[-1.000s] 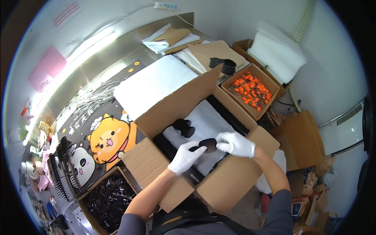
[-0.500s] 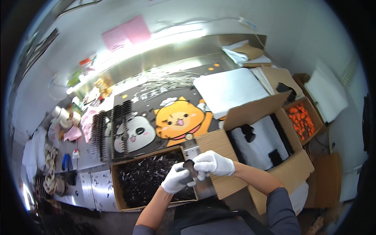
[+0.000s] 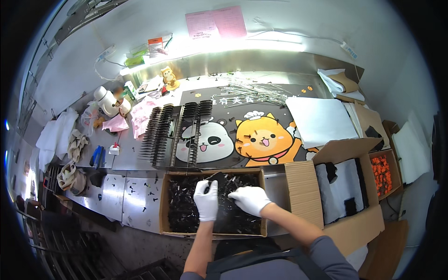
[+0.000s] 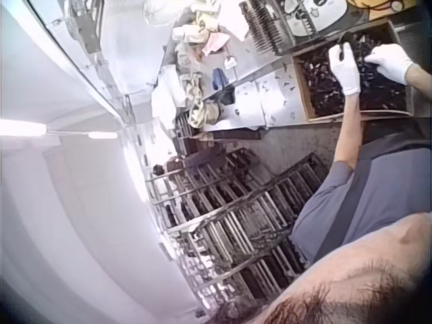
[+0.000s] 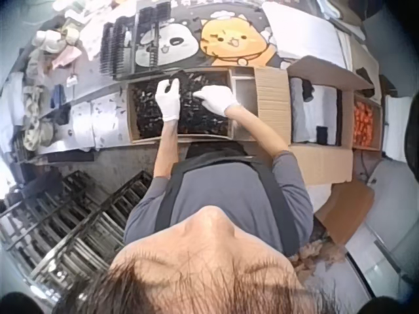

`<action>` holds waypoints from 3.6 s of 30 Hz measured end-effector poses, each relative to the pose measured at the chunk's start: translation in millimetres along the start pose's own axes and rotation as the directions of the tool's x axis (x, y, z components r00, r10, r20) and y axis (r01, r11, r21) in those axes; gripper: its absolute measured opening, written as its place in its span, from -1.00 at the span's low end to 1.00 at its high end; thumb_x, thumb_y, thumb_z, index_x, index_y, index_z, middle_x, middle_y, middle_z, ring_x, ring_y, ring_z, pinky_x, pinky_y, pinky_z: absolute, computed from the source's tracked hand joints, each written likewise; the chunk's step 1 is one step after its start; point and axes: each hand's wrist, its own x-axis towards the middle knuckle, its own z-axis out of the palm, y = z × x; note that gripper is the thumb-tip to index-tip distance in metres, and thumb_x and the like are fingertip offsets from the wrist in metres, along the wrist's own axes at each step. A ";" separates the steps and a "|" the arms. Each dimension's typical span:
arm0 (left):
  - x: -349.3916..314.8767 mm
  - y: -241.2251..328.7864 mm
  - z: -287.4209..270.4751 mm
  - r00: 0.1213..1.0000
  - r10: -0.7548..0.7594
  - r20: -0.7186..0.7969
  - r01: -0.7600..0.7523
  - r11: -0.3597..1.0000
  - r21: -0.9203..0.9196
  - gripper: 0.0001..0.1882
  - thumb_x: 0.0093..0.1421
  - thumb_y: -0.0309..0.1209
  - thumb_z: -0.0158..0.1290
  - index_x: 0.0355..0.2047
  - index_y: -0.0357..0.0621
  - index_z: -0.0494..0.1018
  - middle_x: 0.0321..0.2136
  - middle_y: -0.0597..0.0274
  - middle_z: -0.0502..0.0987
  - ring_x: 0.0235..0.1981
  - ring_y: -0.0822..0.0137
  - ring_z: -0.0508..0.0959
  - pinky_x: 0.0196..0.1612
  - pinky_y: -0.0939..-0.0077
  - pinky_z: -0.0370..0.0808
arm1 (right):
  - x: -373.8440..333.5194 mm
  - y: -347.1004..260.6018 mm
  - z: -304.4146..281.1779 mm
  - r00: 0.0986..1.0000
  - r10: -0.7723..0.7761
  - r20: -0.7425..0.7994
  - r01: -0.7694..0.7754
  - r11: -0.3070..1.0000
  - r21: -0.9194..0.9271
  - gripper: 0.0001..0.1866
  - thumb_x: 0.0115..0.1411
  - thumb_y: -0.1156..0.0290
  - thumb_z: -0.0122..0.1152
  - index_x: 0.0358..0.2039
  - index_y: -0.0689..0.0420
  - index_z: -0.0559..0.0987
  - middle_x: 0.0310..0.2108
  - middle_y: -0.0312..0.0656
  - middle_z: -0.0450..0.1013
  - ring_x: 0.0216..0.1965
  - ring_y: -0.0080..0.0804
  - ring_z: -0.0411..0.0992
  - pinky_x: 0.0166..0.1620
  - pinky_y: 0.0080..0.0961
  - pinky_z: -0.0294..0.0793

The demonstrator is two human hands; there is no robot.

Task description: The person repeatedly picks small black plastic components from a box, assembles them by hand, and places the assembled units into a cardboard box. The person also moves a metal rack to a nearby shelf and retrieves it again.

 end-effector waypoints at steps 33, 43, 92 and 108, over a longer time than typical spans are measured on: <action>-193.4 96.2 382.5 -0.237 -0.427 0.873 0.917 0.198 0.346 -0.75 0.20 -0.50 0.08 -0.10 -0.07 0.39 -0.26 0.22 0.48 -0.31 0.32 0.49 -0.37 0.56 0.47 | -376.4 311.8 -62.0 0.868 0.488 -0.095 -0.497 0.852 -0.166 -0.83 0.07 0.36 0.12 -0.44 0.03 0.68 -0.34 -0.22 0.57 -0.26 -0.15 0.47 -0.12 -0.26 0.46; -204.8 110.8 346.4 0.264 -0.170 0.949 0.748 0.658 -0.090 -0.78 0.22 -0.54 -0.09 -0.16 -0.24 0.48 -0.10 0.15 0.52 -0.02 0.28 0.47 0.11 0.40 0.36 | -307.2 226.1 -65.3 0.716 0.641 0.276 -0.335 -0.030 0.942 -0.66 0.24 0.19 0.17 -0.12 0.19 0.53 -0.50 -0.34 0.43 -0.42 -0.62 0.40 -0.32 -0.64 0.42; -33.5 120.2 221.4 0.541 0.176 0.822 -0.113 0.984 -0.136 -0.90 0.17 -0.63 0.04 -0.32 -0.27 0.53 -0.32 0.20 0.56 -0.24 0.39 0.54 -0.08 0.54 0.44 | -196.8 333.5 55.9 0.178 0.935 -0.306 -0.204 0.339 0.919 -0.48 0.34 0.10 -0.03 0.12 0.25 0.41 0.06 -0.03 0.43 0.15 -0.21 0.34 0.21 -0.36 0.24; 117.9 13.4 -118.5 0.937 0.348 0.043 -0.342 0.878 0.334 -0.90 0.19 -0.56 0.09 -0.28 -0.26 0.53 -0.32 0.17 0.58 -0.28 0.33 0.56 -0.13 0.48 0.49 | -69.3 105.0 -96.5 0.383 0.534 -0.754 0.042 0.805 0.592 -0.80 0.27 0.46 -0.06 -0.29 0.16 0.57 -0.38 -0.24 0.46 -0.33 -0.48 0.40 -0.21 -0.51 0.39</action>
